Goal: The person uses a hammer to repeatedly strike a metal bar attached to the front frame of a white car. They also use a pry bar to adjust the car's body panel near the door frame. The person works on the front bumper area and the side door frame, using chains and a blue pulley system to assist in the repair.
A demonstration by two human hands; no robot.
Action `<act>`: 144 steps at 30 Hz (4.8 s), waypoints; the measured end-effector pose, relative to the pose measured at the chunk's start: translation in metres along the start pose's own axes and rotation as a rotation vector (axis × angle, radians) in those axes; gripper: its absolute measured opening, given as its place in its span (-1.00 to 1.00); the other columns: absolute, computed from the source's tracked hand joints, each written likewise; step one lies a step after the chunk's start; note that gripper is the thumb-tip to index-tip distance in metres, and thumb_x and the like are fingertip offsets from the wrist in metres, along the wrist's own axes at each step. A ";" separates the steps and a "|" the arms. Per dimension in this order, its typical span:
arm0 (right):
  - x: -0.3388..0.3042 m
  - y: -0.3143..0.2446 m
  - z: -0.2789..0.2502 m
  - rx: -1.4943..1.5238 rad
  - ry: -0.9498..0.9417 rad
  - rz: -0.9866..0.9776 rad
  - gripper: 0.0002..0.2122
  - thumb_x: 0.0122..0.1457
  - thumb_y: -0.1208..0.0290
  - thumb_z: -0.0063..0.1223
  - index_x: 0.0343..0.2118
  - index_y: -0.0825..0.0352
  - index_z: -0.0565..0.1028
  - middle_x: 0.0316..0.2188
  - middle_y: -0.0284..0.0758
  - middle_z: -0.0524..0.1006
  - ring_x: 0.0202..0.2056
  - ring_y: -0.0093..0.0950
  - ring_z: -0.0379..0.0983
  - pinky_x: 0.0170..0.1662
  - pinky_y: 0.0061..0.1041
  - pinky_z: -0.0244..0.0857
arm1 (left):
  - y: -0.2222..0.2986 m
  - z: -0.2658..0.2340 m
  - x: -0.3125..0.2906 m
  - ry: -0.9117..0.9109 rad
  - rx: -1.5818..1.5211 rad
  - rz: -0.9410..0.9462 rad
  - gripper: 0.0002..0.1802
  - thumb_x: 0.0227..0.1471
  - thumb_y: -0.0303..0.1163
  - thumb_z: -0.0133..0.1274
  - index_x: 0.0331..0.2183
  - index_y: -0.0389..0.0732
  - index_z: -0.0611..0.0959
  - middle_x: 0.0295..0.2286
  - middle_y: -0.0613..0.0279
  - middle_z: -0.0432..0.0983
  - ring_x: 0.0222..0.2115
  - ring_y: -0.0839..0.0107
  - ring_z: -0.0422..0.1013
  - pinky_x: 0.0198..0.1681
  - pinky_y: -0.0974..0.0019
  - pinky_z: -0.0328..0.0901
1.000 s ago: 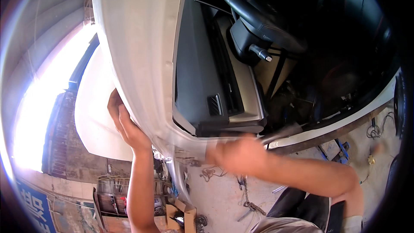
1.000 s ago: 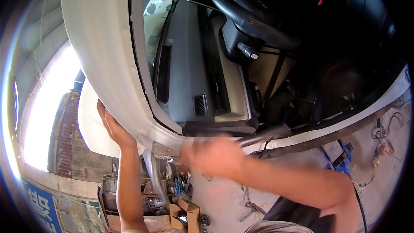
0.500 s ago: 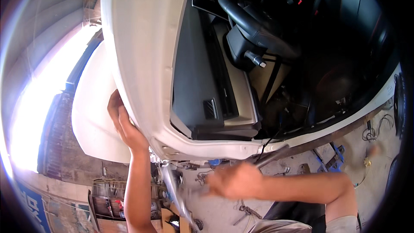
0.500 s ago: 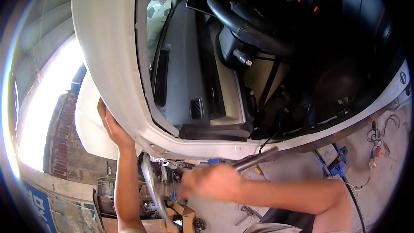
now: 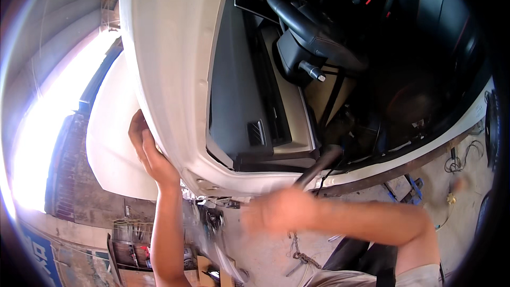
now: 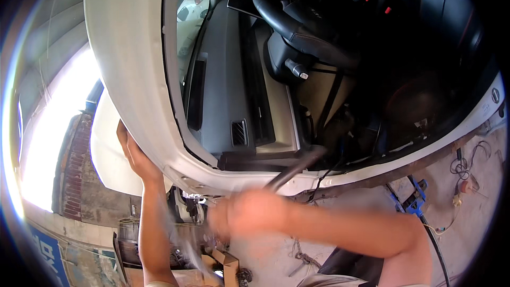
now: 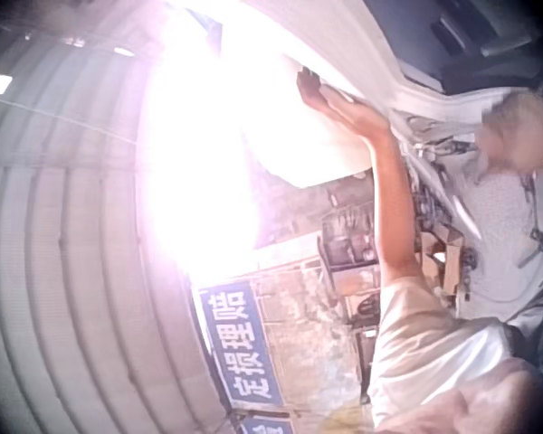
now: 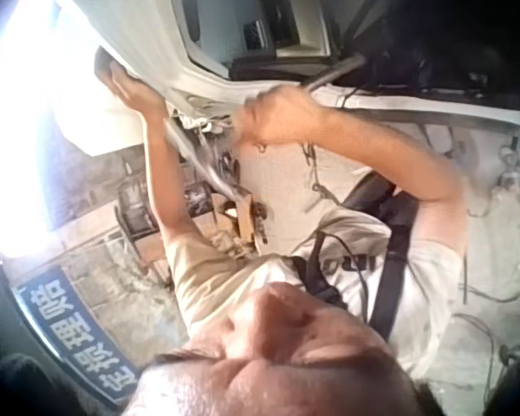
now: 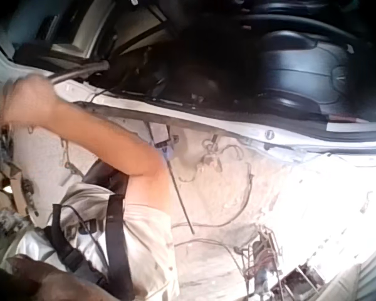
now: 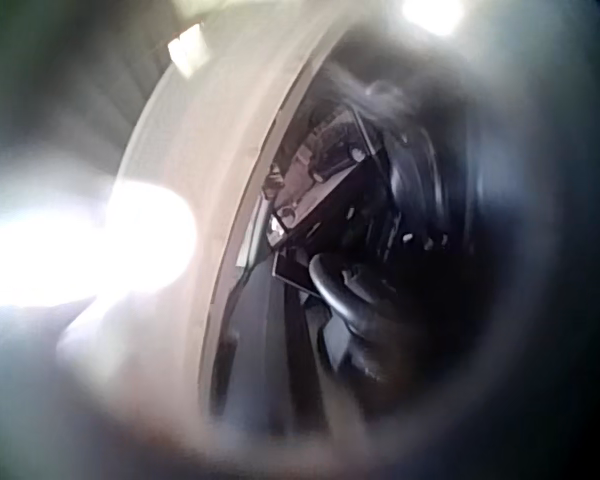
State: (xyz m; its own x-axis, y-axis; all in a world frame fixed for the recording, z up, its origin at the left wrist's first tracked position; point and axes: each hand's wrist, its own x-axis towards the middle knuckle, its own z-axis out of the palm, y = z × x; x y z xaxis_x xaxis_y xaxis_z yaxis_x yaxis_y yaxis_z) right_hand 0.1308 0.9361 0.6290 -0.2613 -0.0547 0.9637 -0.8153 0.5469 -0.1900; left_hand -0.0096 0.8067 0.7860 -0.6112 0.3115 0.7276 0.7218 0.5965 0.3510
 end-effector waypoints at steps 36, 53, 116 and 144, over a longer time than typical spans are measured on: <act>-0.001 -0.027 -0.006 0.025 -0.158 0.170 -0.55 0.06 -0.05 0.04 -0.66 0.26 0.27 -0.81 -0.41 0.34 -0.78 -0.50 0.33 -0.78 -0.48 0.17 | 0.003 0.000 -0.002 0.021 -0.032 -0.059 -0.48 0.22 -0.20 -0.34 0.04 -0.39 0.34 0.01 0.10 0.25 0.02 0.31 0.23 0.09 0.32 0.12; -0.002 -0.017 -0.002 0.041 -0.212 0.308 -0.53 0.13 -0.03 -0.06 -0.60 0.38 0.38 -0.79 -0.26 0.42 -0.80 -0.38 0.39 -0.77 -0.43 0.25 | 0.001 -0.001 -0.002 0.004 -0.030 -0.068 -0.49 0.21 -0.23 -0.34 0.04 -0.41 0.35 0.02 0.09 0.24 0.03 0.30 0.23 0.10 0.32 0.11; -0.526 -0.455 -0.383 -0.853 -0.426 2.290 -0.49 0.10 0.02 0.00 -0.63 0.51 0.48 -0.61 0.10 0.46 -0.48 0.00 0.46 -0.39 -0.12 0.28 | 0.028 0.055 -0.125 -0.176 0.816 0.402 -0.24 0.10 -0.30 -0.06 0.19 -0.47 0.03 0.21 -0.22 -0.12 0.26 -0.04 -0.19 0.28 0.04 -0.17; -0.648 -0.596 -0.474 -0.635 0.074 2.555 -0.56 0.09 -0.05 -0.03 -0.34 0.33 0.54 -0.36 -0.07 0.56 -0.27 -0.11 0.50 -0.19 -0.16 0.36 | 0.127 0.070 -0.724 -1.824 0.139 0.069 -0.49 0.15 -0.15 -0.16 0.05 -0.24 0.41 -0.07 -0.23 0.39 -0.02 -0.09 0.31 0.04 0.07 0.21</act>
State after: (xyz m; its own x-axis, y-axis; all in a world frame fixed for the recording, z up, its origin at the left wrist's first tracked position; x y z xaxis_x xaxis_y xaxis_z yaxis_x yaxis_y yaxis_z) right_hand 1.0313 1.0415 0.2062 0.0594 0.6704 -0.7396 0.8720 -0.3955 -0.2884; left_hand 0.5018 0.7091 0.2624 -0.2033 0.6027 -0.7717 0.7874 0.5691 0.2370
